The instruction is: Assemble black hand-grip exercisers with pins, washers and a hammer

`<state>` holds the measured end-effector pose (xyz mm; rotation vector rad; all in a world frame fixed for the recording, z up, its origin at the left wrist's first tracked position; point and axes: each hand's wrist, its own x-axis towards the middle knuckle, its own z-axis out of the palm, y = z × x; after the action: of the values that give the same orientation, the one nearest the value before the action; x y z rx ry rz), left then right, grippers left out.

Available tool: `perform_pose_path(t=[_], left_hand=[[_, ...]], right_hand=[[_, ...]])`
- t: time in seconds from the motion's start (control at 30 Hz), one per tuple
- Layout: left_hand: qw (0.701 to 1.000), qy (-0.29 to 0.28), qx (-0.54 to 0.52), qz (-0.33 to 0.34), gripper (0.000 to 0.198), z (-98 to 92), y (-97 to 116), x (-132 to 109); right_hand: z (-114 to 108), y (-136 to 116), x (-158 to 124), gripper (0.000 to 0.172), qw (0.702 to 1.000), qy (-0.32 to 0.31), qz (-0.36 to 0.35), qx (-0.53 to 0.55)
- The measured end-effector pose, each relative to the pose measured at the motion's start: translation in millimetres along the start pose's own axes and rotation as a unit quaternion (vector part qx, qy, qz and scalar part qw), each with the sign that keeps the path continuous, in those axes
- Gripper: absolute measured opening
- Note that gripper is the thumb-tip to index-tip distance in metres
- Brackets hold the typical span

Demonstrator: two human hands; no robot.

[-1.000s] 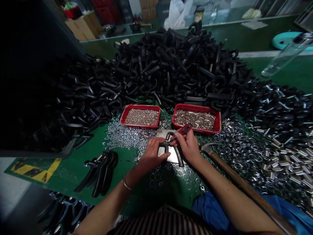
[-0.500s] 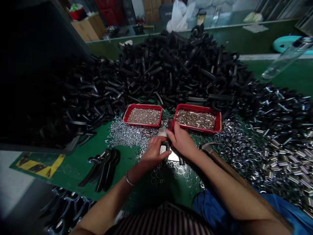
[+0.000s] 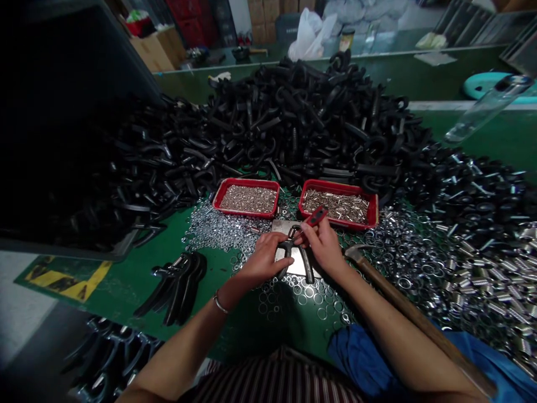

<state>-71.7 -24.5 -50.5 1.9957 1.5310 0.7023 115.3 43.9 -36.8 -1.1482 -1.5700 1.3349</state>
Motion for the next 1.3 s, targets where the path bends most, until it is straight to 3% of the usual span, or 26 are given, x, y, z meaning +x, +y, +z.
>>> perform_pose_path(t=[0.2,0.33,0.4,0.5,0.6,0.7,0.77,0.93,1.03,1.1,1.17,1.23,1.3], left_hand=[[1.0,-0.003,-0.001,-0.017,0.047,-1.6,2,0],[1.0,0.0,0.004,-0.004,0.049,-1.3,2,1],[1.0,0.002,0.013,-0.004,0.049,-0.8,3,0],[0.999,0.001,0.028,-0.02,0.046,-0.5,5,0],[0.999,-0.003,0.027,-0.024,0.045,-0.5,8,-1],[1.0,-0.002,0.026,-0.017,0.047,-0.4,7,0],[0.999,-0.006,0.027,-0.016,0.047,-0.6,4,2],[0.999,-0.02,0.026,-0.011,0.047,0.4,0,4],[0.998,-0.013,0.055,-0.002,0.055,-0.4,10,-6],[0.996,0.002,0.084,0.014,0.059,-9.2,21,-13],[0.994,0.009,0.106,0.038,0.05,-29.7,29,-12],[0.99,0.01,0.13,0.054,0.03,-60.4,26,3],[0.981,0.026,0.189,0.037,0.023,-94.3,11,30]], right_hand=[[4,0,-10,0.026,0.995,0.013,-0.026,-0.096],[10,-2,-13,0.026,0.962,0.018,-0.069,-0.264],[14,-9,-5,0.027,0.953,-0.002,-0.076,-0.293],[13,-24,14,0.031,0.982,-0.076,-0.042,-0.167],[0,-34,24,0.037,0.991,-0.136,0.004,0.007],[-15,-29,24,0.035,0.987,-0.077,0.02,0.142],[-21,-20,21,0.035,0.985,-0.051,0.033,0.159],[-25,-2,3,0.033,0.993,-0.079,0.088,0.022],[-39,-2,-21,0.031,0.965,-0.173,0.092,-0.172],[-55,-3,-40,0.031,0.915,-0.236,0.071,-0.318],[-73,-6,-53,0.032,0.875,-0.251,0.049,-0.41],[-85,-10,-53,0.033,0.875,-0.207,0.01,-0.437],[-84,-17,-35,0.031,0.893,-0.14,-0.055,-0.425]])
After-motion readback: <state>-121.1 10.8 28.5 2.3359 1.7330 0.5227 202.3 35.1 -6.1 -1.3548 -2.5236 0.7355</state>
